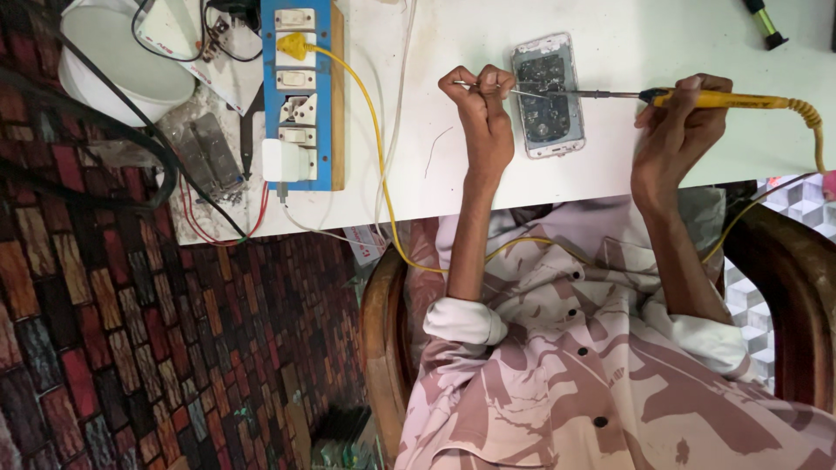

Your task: The person sits at a repair workbench holding a phone with one hand while using a yellow soldering iron with the other hand to work on the phone's exposed internal board, repeatedly applying the iron tip to different spots on the device.

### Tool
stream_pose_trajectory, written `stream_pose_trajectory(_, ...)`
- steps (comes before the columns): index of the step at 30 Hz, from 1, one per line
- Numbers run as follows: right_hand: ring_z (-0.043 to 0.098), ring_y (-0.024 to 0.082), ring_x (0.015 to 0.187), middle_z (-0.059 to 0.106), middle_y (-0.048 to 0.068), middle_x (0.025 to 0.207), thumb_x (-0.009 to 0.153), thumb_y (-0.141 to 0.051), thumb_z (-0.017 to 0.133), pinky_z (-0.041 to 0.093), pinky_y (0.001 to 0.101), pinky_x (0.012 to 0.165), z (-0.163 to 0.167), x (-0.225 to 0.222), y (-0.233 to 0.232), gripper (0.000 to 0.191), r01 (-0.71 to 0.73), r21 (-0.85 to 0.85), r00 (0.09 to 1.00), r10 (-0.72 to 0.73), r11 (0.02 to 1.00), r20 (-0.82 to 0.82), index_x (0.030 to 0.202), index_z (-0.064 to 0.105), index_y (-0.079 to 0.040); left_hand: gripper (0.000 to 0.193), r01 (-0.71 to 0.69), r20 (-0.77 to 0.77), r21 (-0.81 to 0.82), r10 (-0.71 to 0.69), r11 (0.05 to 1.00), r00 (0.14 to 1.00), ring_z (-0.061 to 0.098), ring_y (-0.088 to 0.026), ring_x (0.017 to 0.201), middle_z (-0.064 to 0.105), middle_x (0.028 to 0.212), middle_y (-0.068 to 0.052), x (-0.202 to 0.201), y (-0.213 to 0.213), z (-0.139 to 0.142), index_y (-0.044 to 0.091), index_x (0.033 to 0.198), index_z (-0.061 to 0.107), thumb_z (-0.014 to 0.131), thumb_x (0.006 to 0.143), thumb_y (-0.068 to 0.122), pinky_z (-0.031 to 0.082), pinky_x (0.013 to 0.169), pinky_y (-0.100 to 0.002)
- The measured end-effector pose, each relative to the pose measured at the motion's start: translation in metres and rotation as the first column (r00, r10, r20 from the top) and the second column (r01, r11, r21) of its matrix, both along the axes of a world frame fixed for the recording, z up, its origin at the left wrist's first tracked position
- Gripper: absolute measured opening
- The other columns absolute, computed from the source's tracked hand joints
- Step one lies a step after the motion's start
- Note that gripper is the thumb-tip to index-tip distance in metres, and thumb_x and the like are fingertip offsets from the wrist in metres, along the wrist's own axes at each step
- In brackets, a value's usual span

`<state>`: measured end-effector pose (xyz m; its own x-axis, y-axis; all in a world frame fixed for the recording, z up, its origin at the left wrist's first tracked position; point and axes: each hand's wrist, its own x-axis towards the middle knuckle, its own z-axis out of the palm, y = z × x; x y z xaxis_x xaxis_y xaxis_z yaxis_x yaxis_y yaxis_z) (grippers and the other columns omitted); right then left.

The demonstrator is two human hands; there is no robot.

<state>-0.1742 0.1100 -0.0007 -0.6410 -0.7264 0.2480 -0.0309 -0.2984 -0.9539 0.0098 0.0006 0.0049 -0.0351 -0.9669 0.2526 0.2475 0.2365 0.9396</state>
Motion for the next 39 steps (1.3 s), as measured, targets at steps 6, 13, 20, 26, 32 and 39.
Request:
stream_pose_trajectory(6,0.044,0.011,0.057,0.043,0.004,0.077,0.128,-0.024,0.050,0.045,0.0272,0.057,0.003,0.002,0.001,0.028,0.024,0.002,0.999,-0.024,1.000,-0.036,0.112,0.046,-0.001,0.015,-0.001,0.013,-0.015,0.001,1.000,1.000,0.043,-0.017,0.079,0.051,0.080,-0.009,0.001,0.000,0.000,0.011,0.108,0.020,0.033,0.115,0.010,0.041,0.088,-0.032)
stream_pose_trajectory(13,0.048,0.012,0.062,0.045,0.004,0.081,0.128,-0.026,0.047,0.045,0.0264,0.059,0.004,0.005,0.004,0.029,0.078,0.002,0.984,-0.077,0.997,-0.160,0.114,0.047,-0.001,0.012,0.009,0.018,-0.016,-0.009,1.000,1.000,0.044,-0.016,0.078,0.052,0.081,-0.009,0.001,0.000,0.002,0.010,0.109,0.020,0.032,0.113,0.007,0.042,0.085,-0.031)
stream_pose_trajectory(20,0.048,0.011,0.060,0.046,0.004,0.079,0.126,-0.022,0.049,0.044,0.0256,0.056,-0.002,0.004,0.003,0.024,0.158,-0.053,0.979,-0.163,0.986,-0.121,0.115,0.047,-0.001,0.012,-0.003,0.042,-0.027,0.004,1.000,0.999,0.045,-0.016,0.079,0.053,0.080,-0.009,0.001,0.001,0.004,0.010,0.110,0.021,0.032,0.113,0.007,0.042,0.088,-0.031)
stream_pose_trajectory(26,0.049,0.012,0.058,0.049,0.006,0.079,0.125,-0.019,0.048,0.045,0.0255,0.056,-0.004,0.007,0.002,0.022,0.098,-0.076,0.992,-0.104,0.992,-0.074,0.112,0.046,-0.002,0.013,0.007,0.017,-0.042,-0.006,0.999,1.000,0.045,-0.016,0.079,0.053,0.081,-0.010,0.002,-0.001,0.002,0.010,0.109,0.020,0.033,0.113,0.007,0.042,0.086,-0.031)
stream_pose_trajectory(32,0.054,0.015,0.064,0.051,0.007,0.086,0.129,-0.018,0.050,0.049,0.0265,0.063,0.003,0.009,0.003,0.025,0.089,-0.025,0.987,-0.092,0.996,-0.132,0.113,0.047,0.000,0.013,0.007,0.014,-0.047,-0.006,0.999,1.000,0.044,-0.016,0.079,0.053,0.082,-0.010,0.002,0.000,0.001,0.010,0.110,0.020,0.033,0.113,0.007,0.041,0.086,-0.031)
stream_pose_trajectory(39,0.052,0.013,0.058,0.050,0.006,0.079,0.125,-0.019,0.048,0.044,0.0252,0.057,0.010,0.014,-0.001,0.021,0.194,-0.029,0.947,-0.195,0.981,-0.257,0.116,0.047,0.000,0.013,0.005,-0.005,-0.034,-0.005,0.999,1.000,0.045,-0.016,0.079,0.052,0.082,-0.010,0.001,-0.002,0.000,0.010,0.110,0.021,0.033,0.113,0.008,0.042,0.085,-0.031)
